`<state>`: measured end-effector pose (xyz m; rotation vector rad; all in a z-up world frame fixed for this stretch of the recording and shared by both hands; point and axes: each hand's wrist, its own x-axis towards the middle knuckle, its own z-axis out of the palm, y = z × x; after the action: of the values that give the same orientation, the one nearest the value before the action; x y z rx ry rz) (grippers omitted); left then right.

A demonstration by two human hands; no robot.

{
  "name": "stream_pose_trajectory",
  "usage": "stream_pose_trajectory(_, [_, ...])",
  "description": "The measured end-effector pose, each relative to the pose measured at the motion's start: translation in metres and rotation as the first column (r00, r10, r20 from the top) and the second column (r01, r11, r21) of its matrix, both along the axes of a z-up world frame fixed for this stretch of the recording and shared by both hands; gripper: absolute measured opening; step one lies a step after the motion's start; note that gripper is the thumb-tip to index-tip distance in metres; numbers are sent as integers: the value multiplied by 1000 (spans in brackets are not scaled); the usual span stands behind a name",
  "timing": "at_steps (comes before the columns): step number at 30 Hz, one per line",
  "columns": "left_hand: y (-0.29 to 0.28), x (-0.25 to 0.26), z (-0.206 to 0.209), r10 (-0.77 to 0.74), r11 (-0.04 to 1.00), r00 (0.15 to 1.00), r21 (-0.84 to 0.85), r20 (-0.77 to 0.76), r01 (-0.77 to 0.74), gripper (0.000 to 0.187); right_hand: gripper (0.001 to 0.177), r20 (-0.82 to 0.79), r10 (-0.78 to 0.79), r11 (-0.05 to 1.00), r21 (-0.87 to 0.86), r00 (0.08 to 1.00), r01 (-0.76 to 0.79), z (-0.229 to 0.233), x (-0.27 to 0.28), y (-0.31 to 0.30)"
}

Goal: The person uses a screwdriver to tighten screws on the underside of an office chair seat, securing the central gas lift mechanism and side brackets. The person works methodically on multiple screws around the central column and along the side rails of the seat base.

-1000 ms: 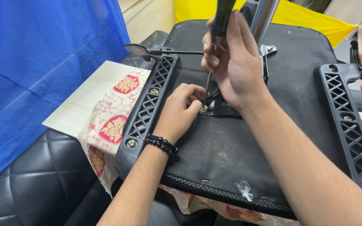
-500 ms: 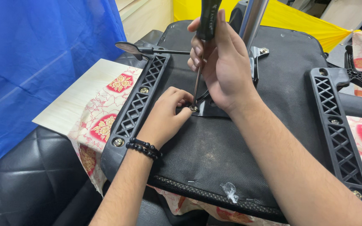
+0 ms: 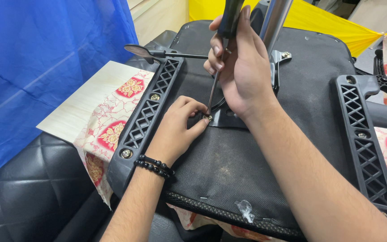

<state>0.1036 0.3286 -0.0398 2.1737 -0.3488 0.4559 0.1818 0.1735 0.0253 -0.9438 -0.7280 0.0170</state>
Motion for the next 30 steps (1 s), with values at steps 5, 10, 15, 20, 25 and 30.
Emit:
stream_pose_trajectory(5, [-1,-1,2,22,1000,1000,22,2,-22,22,42,11,-86,996,-27,996,86,-1,-3,5])
stream_pose_trajectory(10, [-1,0,1,21,999,1000,27,10,-21,23,52,19,-74,995,-69,997,75,1,-9,7])
stream_pose_trajectory(15, [-1,1,-2,10,1000,998,26,54,-11,21,56,-59,-81,996,-42,995,78,0,-13,14])
stream_pose_trajectory(20, [-3,1,-3,39,999,998,29,47,-40,19,50,22,-31,998,-61,999,32,2,-14,14])
stream_pose_trajectory(25, [-4,2,-2,48,999,997,12,62,-49,31,55,27,-35,997,-75,999,37,6,-18,13])
stream_pose_trajectory(30, [-7,7,-4,80,996,991,18,105,-82,44,50,72,-69,985,-154,995,79,8,-16,14])
